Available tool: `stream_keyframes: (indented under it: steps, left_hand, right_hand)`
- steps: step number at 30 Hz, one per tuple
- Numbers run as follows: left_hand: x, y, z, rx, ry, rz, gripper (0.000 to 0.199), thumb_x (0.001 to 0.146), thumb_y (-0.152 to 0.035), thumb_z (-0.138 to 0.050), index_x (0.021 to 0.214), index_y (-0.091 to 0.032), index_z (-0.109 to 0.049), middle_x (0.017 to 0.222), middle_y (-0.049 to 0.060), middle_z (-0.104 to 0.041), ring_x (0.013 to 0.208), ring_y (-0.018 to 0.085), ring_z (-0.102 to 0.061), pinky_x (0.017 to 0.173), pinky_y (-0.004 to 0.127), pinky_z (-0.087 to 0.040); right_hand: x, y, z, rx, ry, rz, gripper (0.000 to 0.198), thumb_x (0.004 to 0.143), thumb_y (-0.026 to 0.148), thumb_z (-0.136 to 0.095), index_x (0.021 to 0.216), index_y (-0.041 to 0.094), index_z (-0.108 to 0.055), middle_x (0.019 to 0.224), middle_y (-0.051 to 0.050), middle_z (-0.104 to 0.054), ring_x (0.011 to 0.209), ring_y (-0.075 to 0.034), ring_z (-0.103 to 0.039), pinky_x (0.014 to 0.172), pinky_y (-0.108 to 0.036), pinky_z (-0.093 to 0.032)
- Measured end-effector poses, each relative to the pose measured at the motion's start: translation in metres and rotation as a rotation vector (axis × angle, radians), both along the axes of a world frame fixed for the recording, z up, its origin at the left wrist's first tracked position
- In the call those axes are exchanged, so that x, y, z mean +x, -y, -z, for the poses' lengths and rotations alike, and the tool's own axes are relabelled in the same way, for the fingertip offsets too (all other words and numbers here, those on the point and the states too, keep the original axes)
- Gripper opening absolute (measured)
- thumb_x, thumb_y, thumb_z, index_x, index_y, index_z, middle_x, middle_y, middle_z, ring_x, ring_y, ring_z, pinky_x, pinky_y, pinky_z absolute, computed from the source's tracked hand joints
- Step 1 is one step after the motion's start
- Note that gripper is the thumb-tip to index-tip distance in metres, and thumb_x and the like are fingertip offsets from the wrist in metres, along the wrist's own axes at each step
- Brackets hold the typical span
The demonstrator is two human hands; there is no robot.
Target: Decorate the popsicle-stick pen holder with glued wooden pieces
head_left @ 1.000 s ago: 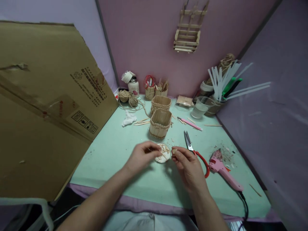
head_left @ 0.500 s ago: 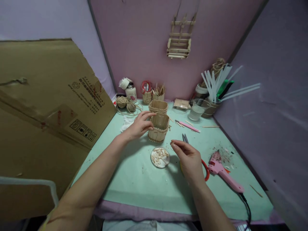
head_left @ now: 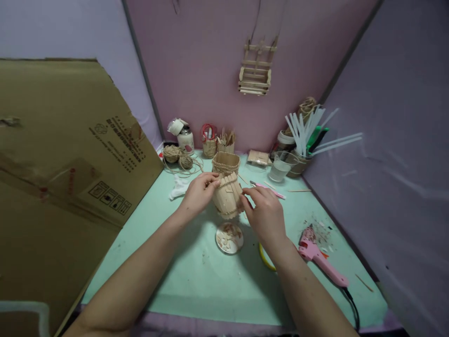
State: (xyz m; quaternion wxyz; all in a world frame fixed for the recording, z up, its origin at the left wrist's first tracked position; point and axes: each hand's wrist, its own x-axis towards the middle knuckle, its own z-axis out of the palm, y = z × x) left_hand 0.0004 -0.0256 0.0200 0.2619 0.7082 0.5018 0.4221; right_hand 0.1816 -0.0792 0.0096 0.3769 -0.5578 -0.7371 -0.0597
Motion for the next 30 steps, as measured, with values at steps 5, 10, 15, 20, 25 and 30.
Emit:
stream_keyframes:
  steps: [5,10,15,20,25,30]
  left_hand:
    - [-0.006,0.005,0.006,-0.003,0.045,-0.07,0.015,0.082,-0.024,-0.054,0.073,-0.018,-0.065,0.11,0.009,-0.068,0.106,0.022,-0.06,0.098,0.038,-0.043]
    - [-0.007,0.008,0.01,-0.007,0.077,-0.099,0.015,0.082,-0.023,-0.054,0.075,-0.018,-0.066,0.109,0.009,-0.068,0.105,0.022,-0.061,0.098,0.037,-0.043]
    - [-0.008,0.01,0.007,-0.039,0.092,-0.105,0.015,0.082,-0.022,-0.054,0.076,-0.015,-0.066,0.111,0.012,-0.067,0.106,0.023,-0.06,0.1,0.037,-0.042]
    - [-0.007,0.01,0.007,-0.035,0.1,-0.108,0.014,0.082,-0.021,-0.055,0.075,-0.016,-0.066,0.109,0.011,-0.067,0.106,0.022,-0.06,0.1,0.037,-0.043]
    - [-0.008,0.01,0.009,-0.013,0.091,-0.108,0.013,0.083,-0.02,-0.055,0.077,-0.017,-0.067,0.107,0.009,-0.068,0.104,0.02,-0.061,0.098,0.035,-0.044]
    - [-0.008,0.009,0.01,-0.01,0.094,-0.116,0.012,0.083,-0.019,-0.056,0.077,-0.018,-0.067,0.108,0.008,-0.068,0.104,0.02,-0.061,0.098,0.035,-0.044]
  right_hand:
    - [-0.016,-0.002,-0.005,-0.036,0.136,0.023,0.018,0.09,0.021,-0.052,0.089,0.016,-0.069,0.085,-0.011,-0.068,0.083,-0.025,-0.058,0.074,-0.037,-0.041]
    - [-0.022,-0.003,-0.005,-0.058,0.225,0.044,0.019,0.091,0.022,-0.051,0.086,0.017,-0.069,0.08,-0.011,-0.066,0.078,-0.025,-0.056,0.068,-0.036,-0.038]
    - [-0.024,-0.002,-0.005,-0.079,0.235,0.039,0.018,0.09,0.02,-0.051,0.085,0.016,-0.069,0.081,-0.011,-0.066,0.079,-0.025,-0.055,0.068,-0.035,-0.037]
    - [-0.027,-0.001,-0.007,-0.108,0.261,0.057,0.017,0.089,0.017,-0.052,0.083,0.017,-0.068,0.081,-0.01,-0.065,0.079,-0.023,-0.053,0.068,-0.033,-0.034]
    - [-0.029,-0.001,-0.005,-0.105,0.284,0.073,0.016,0.09,0.017,-0.053,0.08,0.017,-0.066,0.081,-0.008,-0.064,0.078,-0.022,-0.052,0.069,-0.032,-0.033]
    - [-0.029,-0.002,-0.002,-0.078,0.267,0.072,0.018,0.091,0.017,-0.051,0.083,0.017,-0.067,0.081,-0.008,-0.065,0.079,-0.022,-0.053,0.07,-0.032,-0.034]
